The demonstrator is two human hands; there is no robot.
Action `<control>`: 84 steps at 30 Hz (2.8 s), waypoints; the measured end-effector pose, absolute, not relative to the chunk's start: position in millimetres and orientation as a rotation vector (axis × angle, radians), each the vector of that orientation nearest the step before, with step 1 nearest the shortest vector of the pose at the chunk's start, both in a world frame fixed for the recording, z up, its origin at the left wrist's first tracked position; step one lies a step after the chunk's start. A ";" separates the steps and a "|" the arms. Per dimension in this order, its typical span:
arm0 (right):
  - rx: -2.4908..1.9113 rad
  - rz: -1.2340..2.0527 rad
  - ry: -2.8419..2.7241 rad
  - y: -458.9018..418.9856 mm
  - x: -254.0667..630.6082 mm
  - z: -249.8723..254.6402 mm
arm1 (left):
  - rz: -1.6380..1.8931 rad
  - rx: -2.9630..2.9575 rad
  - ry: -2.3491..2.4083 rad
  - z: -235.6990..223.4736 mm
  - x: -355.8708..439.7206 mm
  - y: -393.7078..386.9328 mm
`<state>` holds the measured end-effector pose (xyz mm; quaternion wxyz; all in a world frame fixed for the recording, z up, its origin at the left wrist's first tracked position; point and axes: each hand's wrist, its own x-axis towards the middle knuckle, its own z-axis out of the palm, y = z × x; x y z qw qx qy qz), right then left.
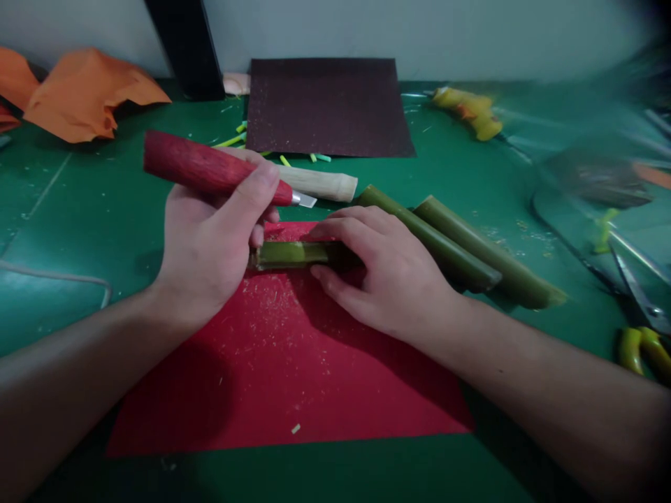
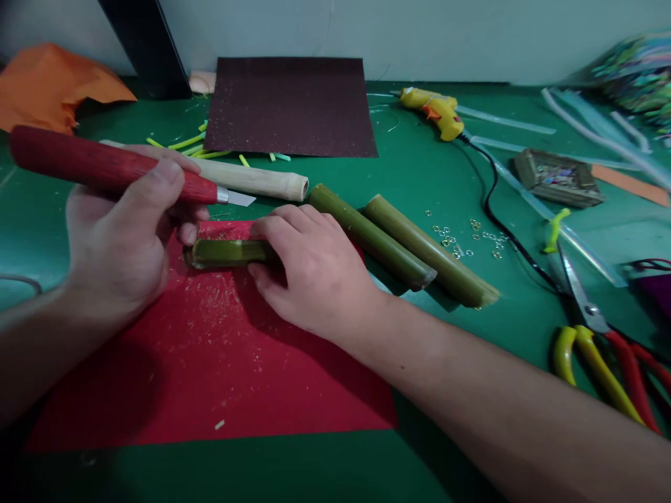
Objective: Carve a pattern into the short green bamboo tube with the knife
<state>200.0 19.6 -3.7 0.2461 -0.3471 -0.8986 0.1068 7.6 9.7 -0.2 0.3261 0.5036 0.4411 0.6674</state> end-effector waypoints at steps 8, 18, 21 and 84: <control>-0.997 0.209 -2.514 22.9 200.2 -2.5 | 1.836 1.254 1.166 1.6 9.9 12.3; -0.958 0.277 -2.471 24.3 200.7 -5.2 | 1.775 1.297 1.162 -1.0 9.4 13.6; -0.954 0.286 -2.462 23.8 200.8 -5.3 | 1.778 1.282 1.147 -0.3 9.5 12.3; -0.819 0.551 -2.468 10.1 182.6 -8.8 | 1.124 1.416 1.490 19.6 8.5 -5.7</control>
